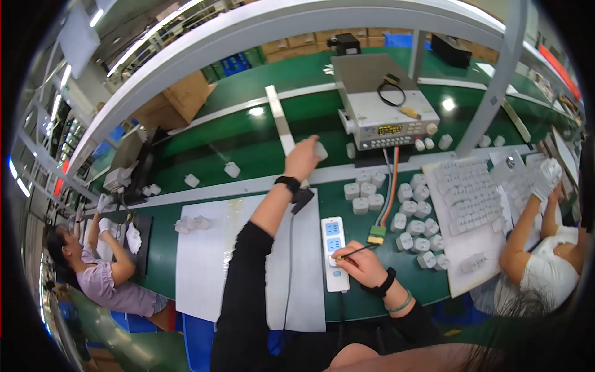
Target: The person tests power adapters by plugging them into a power strip, touching the contacts with a probe, and placing them onto a conveyor belt. The person also wipes the adapters with a cloth and moves them between the belt and the work surface by hand.
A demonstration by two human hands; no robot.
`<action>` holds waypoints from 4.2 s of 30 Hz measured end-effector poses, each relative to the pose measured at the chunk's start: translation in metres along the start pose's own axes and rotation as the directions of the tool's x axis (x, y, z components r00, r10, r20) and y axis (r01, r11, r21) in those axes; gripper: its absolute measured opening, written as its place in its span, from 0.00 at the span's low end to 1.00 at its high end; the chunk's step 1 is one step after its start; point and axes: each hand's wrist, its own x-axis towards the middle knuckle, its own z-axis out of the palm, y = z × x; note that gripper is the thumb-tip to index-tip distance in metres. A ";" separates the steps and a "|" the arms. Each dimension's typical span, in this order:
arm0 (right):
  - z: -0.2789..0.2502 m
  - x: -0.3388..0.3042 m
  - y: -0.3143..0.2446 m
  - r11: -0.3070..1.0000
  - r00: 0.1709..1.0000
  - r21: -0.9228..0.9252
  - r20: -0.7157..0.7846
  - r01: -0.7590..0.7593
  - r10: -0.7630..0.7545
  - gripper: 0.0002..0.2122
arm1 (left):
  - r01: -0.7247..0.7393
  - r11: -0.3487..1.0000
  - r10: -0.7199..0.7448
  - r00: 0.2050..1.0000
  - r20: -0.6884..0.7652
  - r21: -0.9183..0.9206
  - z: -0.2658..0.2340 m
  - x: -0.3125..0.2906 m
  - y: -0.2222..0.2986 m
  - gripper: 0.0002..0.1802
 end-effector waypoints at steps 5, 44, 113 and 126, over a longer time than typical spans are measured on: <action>0.001 -0.006 -0.001 0.995 0.996 0.042 0.016 -0.087 0.087 0.08 | 0.016 0.980 -0.064 0.969 0.240 0.196 0.034 0.014 -0.020 0.26; 0.006 -0.006 -0.006 0.996 0.996 -0.075 -0.078 -0.057 0.051 0.06 | -0.168 0.927 0.246 0.948 0.204 -0.337 -0.022 -0.164 0.067 0.28; 0.002 0.058 0.034 0.992 0.969 -0.126 -0.246 0.007 -0.038 0.06 | 0.234 0.470 -0.075 0.971 0.226 -0.851 -0.071 -0.248 0.018 0.24; 0.001 0.057 0.029 0.998 0.979 -0.044 -0.201 -0.054 0.044 0.08 | -0.097 0.908 0.243 0.915 0.324 -0.407 -0.025 -0.227 0.083 0.30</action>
